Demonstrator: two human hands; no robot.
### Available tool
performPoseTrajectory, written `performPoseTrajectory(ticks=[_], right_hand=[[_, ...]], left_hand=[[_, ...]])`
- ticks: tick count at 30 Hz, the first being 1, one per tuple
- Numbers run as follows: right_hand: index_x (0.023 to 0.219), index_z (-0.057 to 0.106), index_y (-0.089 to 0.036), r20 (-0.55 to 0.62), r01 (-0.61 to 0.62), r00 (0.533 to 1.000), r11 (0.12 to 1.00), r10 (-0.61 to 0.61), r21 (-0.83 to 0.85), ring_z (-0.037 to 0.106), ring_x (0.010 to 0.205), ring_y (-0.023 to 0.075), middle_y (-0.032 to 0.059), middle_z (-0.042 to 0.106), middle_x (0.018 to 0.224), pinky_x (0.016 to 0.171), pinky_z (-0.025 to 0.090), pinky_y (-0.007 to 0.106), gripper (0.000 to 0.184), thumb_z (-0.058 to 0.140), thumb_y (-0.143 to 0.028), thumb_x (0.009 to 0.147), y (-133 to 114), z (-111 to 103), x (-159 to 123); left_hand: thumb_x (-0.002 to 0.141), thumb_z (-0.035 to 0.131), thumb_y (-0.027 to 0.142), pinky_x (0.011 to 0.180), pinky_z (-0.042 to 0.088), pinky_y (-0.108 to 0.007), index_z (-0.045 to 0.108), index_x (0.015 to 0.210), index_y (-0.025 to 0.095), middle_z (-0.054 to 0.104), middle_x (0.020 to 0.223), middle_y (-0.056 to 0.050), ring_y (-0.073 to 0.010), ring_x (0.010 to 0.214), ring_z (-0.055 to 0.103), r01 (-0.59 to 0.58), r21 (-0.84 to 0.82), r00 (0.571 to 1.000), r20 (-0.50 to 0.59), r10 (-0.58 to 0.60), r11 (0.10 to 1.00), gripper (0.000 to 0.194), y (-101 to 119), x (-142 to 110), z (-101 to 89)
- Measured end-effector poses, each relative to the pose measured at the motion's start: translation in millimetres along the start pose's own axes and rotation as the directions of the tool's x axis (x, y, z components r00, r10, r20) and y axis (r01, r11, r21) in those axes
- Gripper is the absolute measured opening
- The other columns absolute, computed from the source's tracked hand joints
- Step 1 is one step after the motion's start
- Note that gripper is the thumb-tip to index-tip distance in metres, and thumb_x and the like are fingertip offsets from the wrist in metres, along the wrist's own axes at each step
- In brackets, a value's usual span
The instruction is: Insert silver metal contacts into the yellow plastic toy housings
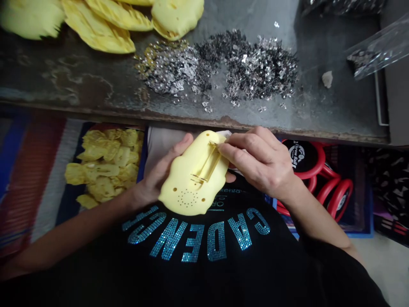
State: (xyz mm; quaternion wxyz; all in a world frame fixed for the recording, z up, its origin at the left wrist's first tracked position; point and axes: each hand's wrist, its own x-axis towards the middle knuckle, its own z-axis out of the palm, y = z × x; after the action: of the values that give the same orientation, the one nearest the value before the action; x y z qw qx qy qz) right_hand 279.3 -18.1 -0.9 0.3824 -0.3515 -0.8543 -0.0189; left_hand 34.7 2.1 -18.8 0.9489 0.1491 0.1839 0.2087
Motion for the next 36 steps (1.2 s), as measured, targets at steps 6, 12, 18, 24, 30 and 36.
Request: performPoseTrajectory(ticks=[6,12,18,24,30,36], right_hand=[[0.135,0.084,-0.025,-0.022,-0.066,0.997,0.996,0.068,0.067,0.081,0.090,0.0229,0.0079,0.089,0.115,0.078,0.067,0.040,0.030,0.080,-0.016,0.107,0.0,0.4,1.8],[0.131,0.083,-0.027,0.002,-0.052,0.999,0.996,0.052,0.067,0.078,0.091,0.0206,0.0058,0.086,0.116,0.077,0.064,0.038,0.025,0.077,-0.017,0.109,-2.6,1.4,5.6],[0.138,0.080,-0.029,0.079,0.061,0.995,0.998,-0.058,-0.029,0.078,0.094,0.0244,0.0073,0.087,0.121,0.077,0.066,0.041,0.030,0.074,-0.021,0.110,4.3,3.8,-3.8],[0.132,0.085,-0.024,0.058,-0.069,0.996,0.985,0.061,0.156,0.081,0.095,0.0201,0.0099,0.085,0.117,0.077,0.068,0.034,0.025,0.071,-0.017,0.112,5.5,7.4,-10.1],[0.124,0.087,-0.025,0.005,-0.223,0.973,0.926,0.233,0.304,0.082,0.094,0.0173,0.0066,0.083,0.114,0.078,0.069,0.032,0.027,0.075,-0.008,0.107,-2.2,2.8,-8.9],[0.122,0.082,-0.025,0.009,-0.009,1.000,1.000,0.009,-0.002,0.074,0.087,0.0191,0.0068,0.084,0.111,0.072,0.061,0.036,0.016,0.069,-0.020,0.114,-0.4,4.1,-7.8]], left_hand=[[0.108,0.075,0.062,0.080,0.072,-0.032,0.065,0.159,0.007,0.093,0.105,-0.015,-0.0291,0.088,0.091,-0.094,0.052,0.995,-0.038,0.096,0.994,0.076,-5.3,0.1,-0.2],[0.106,0.075,0.063,0.091,0.074,-0.040,0.054,0.171,0.009,0.090,0.128,-0.021,-0.0358,0.104,0.092,-0.078,0.078,0.994,-0.064,0.083,0.994,0.087,-8.6,-1.1,4.7],[0.108,0.078,0.062,0.096,0.073,-0.038,0.052,0.174,0.007,0.092,0.120,-0.018,-0.0322,0.100,0.091,-0.119,0.080,0.980,-0.148,0.130,0.990,0.090,-12.2,-0.7,0.9],[0.105,0.083,0.062,0.085,0.072,-0.034,0.062,0.164,0.012,0.093,0.110,-0.012,-0.0292,0.090,0.091,-0.112,0.097,0.974,-0.187,0.128,0.989,0.080,-11.0,-3.7,-1.5],[0.104,0.084,0.059,0.084,0.073,-0.033,0.078,0.134,0.014,0.093,0.114,-0.015,-0.0317,0.100,0.092,-0.159,0.084,0.963,-0.208,0.173,0.984,0.055,-10.0,-4.0,8.3],[0.103,0.089,0.053,0.073,0.069,-0.022,0.084,0.126,0.015,0.093,0.098,-0.006,-0.0196,0.078,0.088,-0.269,0.103,0.934,-0.213,0.285,0.958,0.045,-16.4,-1.1,10.6]])
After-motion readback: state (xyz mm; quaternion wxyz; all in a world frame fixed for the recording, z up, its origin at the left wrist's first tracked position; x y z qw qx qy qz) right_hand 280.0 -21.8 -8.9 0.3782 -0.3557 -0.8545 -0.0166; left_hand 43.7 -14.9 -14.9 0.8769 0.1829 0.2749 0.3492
